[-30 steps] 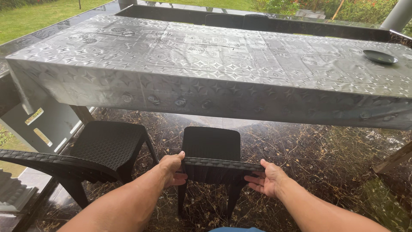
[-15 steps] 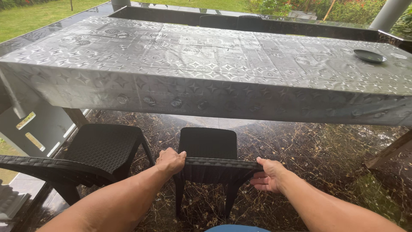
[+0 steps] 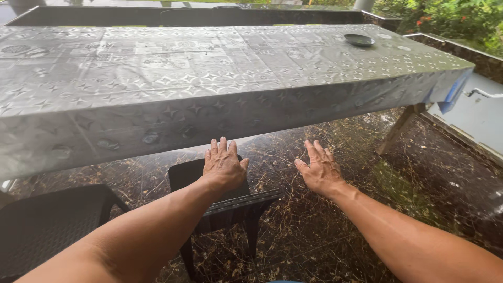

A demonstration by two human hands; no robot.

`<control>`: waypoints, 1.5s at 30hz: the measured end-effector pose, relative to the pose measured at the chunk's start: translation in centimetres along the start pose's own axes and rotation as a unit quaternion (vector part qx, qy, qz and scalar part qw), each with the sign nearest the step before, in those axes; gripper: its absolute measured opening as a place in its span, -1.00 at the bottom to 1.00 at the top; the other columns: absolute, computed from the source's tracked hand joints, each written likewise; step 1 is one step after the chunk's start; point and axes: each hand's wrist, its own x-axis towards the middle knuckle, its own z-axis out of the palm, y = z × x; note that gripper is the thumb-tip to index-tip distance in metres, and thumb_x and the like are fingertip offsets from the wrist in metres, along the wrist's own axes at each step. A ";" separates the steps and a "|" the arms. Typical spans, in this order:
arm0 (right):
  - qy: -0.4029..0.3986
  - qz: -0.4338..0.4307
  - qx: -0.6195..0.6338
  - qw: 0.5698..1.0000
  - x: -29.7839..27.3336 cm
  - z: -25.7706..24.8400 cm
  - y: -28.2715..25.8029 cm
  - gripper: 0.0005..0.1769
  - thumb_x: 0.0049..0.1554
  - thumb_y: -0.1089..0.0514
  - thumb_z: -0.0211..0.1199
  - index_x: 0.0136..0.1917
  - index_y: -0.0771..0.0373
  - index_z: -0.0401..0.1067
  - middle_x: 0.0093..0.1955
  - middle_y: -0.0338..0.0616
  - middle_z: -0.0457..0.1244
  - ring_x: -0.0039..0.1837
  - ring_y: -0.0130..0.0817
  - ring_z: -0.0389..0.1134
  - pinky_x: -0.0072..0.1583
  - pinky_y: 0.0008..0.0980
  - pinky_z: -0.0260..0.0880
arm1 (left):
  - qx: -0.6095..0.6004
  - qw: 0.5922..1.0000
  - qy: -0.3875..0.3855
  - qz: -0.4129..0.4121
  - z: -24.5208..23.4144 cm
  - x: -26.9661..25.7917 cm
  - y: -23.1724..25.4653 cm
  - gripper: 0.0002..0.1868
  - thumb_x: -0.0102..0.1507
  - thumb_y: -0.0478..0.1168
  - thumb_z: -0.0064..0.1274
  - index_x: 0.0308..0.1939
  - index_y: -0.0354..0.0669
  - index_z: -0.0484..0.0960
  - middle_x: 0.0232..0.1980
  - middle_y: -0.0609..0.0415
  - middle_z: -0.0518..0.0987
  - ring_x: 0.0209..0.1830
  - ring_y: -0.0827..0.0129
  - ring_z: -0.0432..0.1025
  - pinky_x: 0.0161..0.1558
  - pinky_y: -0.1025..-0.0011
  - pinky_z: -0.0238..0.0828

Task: The person repeatedly picks up a black plastic chair, carries it across a tiled balcony, and places it under a table covered with a patterned tablecloth. The action is repeated multiple times, moving the chair back and forth between the table and the balcony railing.

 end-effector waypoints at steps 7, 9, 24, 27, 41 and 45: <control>0.051 0.037 -0.032 0.997 0.6 -3.1 8.7 -0.08 0.24 -0.40 -0.13 0.69 -0.08 -0.33 0.74 -0.09 -0.39 0.71 0.05 -0.45 0.62 0.03 -0.39 | 0.042 0.993 0.018 0.105 1.8 4.6 9.9 -0.15 0.36 0.18 -0.16 0.58 -0.17 -0.03 0.67 -0.21 -0.22 0.69 -0.09 -0.45 0.59 0.03 -0.50; 0.056 0.052 -0.028 0.997 1.2 -4.5 12.1 -0.08 0.24 -0.40 -0.15 0.69 -0.09 -0.35 0.75 -0.12 -0.41 0.72 0.03 -0.46 0.62 0.02 -0.40 | 0.033 0.992 0.017 0.121 3.1 6.0 13.6 -0.15 0.36 0.18 -0.15 0.58 -0.18 -0.02 0.68 -0.20 -0.23 0.69 -0.08 -0.46 0.59 0.03 -0.50; 0.083 0.202 -0.042 0.975 2.1 -13.2 37.5 -0.08 0.24 -0.41 -0.19 0.69 -0.07 -0.38 0.75 -0.17 -0.48 0.72 0.00 -0.54 0.60 0.15 -0.47 | 0.018 0.963 -0.062 0.261 14.4 14.9 41.2 -0.14 0.35 0.20 -0.18 0.59 -0.13 -0.07 0.68 -0.17 -0.29 0.69 -0.04 -0.50 0.59 0.05 -0.56; 0.091 0.229 -0.034 0.969 2.9 -13.5 41.5 -0.08 0.24 -0.40 -0.17 0.69 -0.06 -0.37 0.75 -0.17 -0.48 0.72 0.00 -0.54 0.59 0.16 -0.48 | 0.028 0.951 -0.066 0.300 16.7 17.3 45.0 -0.16 0.37 0.17 -0.20 0.59 -0.16 -0.07 0.68 -0.18 -0.28 0.68 -0.06 -0.50 0.58 0.03 -0.58; 0.138 0.318 -0.018 0.938 15.8 -18.1 57.3 -0.09 0.24 -0.37 -0.15 0.68 -0.03 -0.35 0.75 -0.21 -0.45 0.72 -0.02 -0.52 0.60 0.18 -0.45 | 0.071 0.901 -0.117 0.412 22.2 34.4 64.5 -0.17 0.38 0.15 -0.22 0.60 -0.16 -0.12 0.68 -0.19 -0.32 0.68 -0.06 -0.52 0.58 0.05 -0.58; 0.145 0.338 -0.012 0.930 18.1 -19.6 61.7 -0.09 0.26 -0.36 -0.17 0.69 -0.01 -0.37 0.75 -0.16 -0.48 0.72 0.00 -0.55 0.59 0.19 -0.50 | 0.079 0.891 -0.130 0.427 24.2 37.6 70.1 -0.18 0.39 0.16 -0.25 0.60 -0.12 -0.12 0.68 -0.16 -0.32 0.69 -0.01 -0.52 0.60 0.06 -0.59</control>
